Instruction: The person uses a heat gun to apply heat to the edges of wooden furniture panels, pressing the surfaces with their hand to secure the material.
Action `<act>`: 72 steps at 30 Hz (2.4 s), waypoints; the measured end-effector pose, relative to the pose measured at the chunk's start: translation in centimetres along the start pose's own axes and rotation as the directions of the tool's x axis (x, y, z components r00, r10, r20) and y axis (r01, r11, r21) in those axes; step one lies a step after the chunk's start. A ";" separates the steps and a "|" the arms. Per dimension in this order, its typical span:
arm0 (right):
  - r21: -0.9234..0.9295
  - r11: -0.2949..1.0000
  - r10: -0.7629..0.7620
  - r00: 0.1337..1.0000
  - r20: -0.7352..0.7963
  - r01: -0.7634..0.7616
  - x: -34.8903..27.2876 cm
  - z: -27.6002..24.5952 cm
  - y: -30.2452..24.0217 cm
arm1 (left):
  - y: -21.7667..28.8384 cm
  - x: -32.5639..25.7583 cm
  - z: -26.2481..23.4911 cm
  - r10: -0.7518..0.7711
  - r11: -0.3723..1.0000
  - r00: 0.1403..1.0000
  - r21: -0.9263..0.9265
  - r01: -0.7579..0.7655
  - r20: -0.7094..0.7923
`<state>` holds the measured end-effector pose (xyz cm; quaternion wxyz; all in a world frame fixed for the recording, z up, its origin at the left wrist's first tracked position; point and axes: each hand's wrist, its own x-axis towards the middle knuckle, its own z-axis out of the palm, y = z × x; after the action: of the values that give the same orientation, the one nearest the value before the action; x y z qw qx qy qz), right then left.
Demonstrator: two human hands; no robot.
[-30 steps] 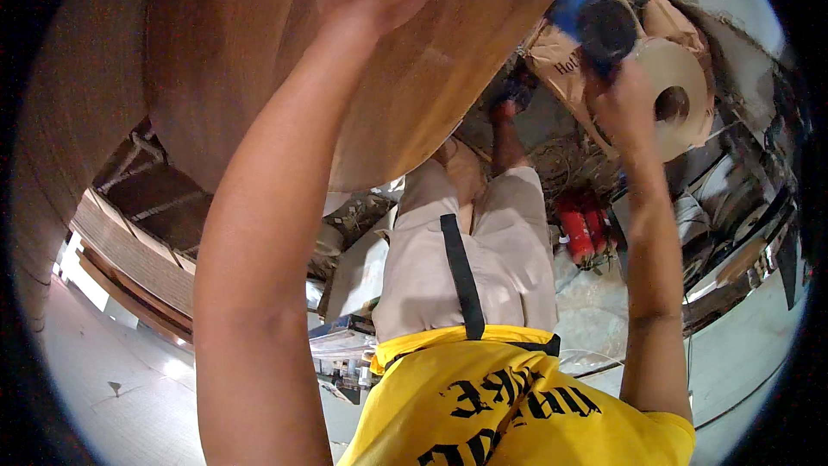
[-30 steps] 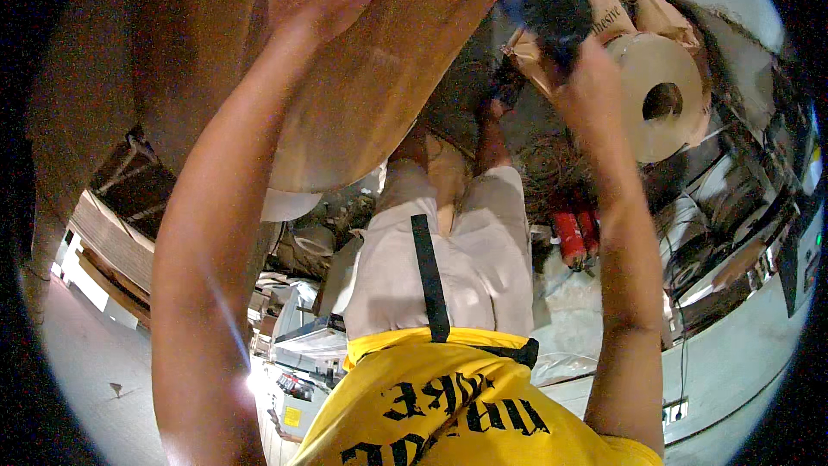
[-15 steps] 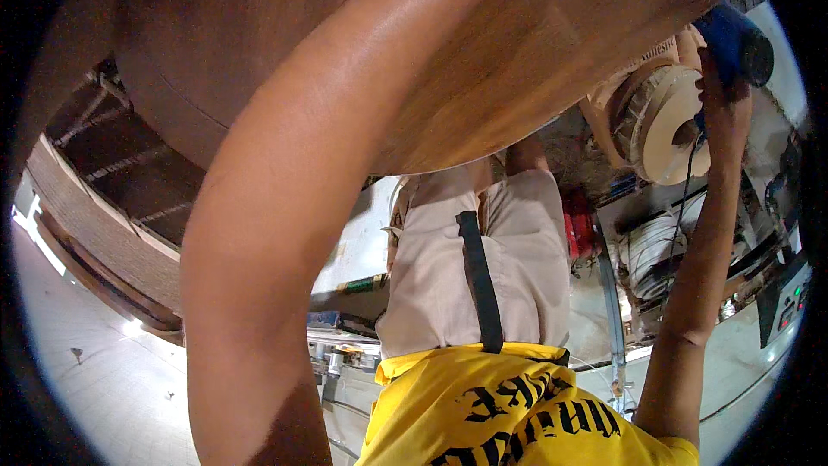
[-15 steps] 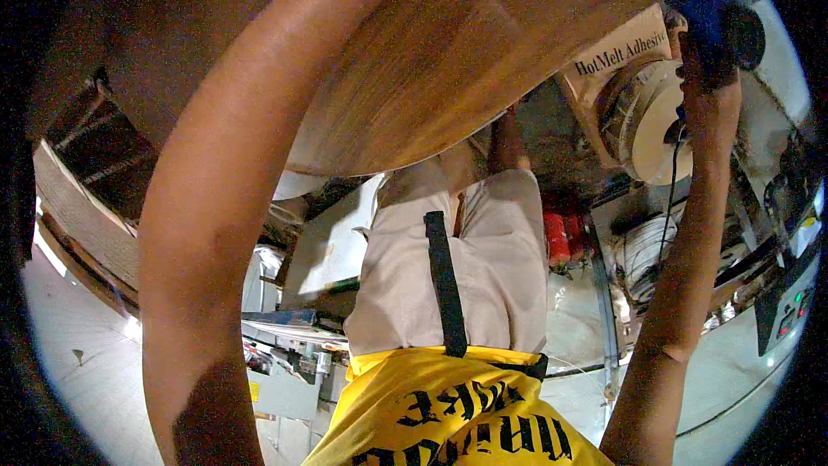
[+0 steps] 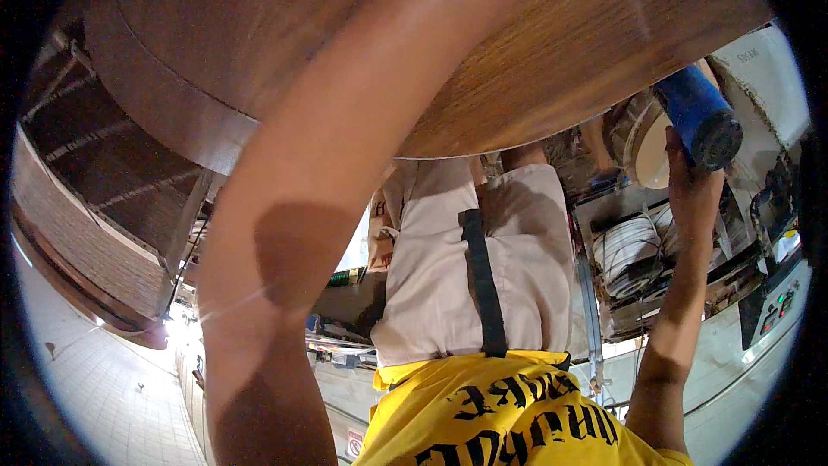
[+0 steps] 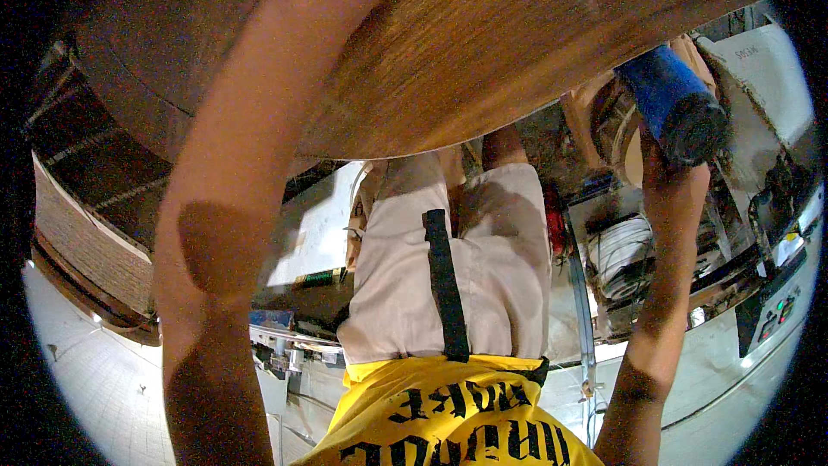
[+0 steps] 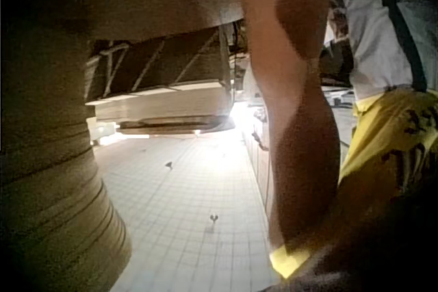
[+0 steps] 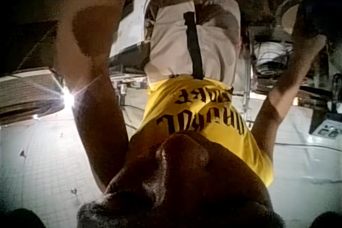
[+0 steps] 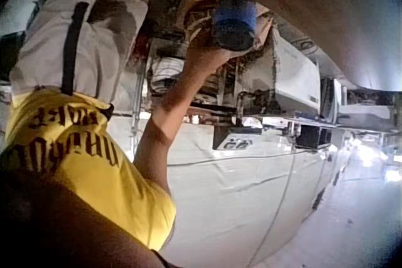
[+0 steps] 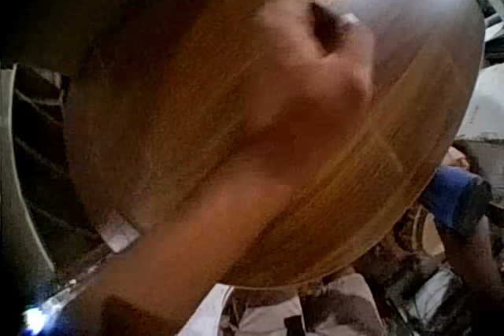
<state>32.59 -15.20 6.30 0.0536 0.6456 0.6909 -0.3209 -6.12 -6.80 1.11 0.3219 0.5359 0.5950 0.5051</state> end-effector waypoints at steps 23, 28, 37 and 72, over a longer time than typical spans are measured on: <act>0.175 0.972 0.127 0.975 0.183 -0.159 -9.7 1.3 1.3 | 9.8 -27.2 -7.3 -0.930 0.366 0.332 -0.340 0.866 -0.157; 0.063 0.993 0.088 0.979 0.185 -0.101 -9.2 0.9 -0.4 | 9.5 -27.1 -5.4 -0.976 0.174 0.216 -0.483 0.858 0.031; 0.155 0.972 0.143 0.970 0.197 -0.175 -10.5 1.4 2.5 | 8.3 -26.7 -4.7 -0.987 0.108 0.156 -0.534 0.839 0.046; 0.244 0.914 0.325 0.945 0.041 -0.325 -13.1 1.9 2.6 | 7.2 -25.7 -3.0 -0.985 0.165 0.150 -0.722 0.672 -0.086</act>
<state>36.44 -27.52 10.22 0.0252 0.7531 0.5284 -0.3910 -1.09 -32.90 4.69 0.4991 -0.2019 0.6894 0.4847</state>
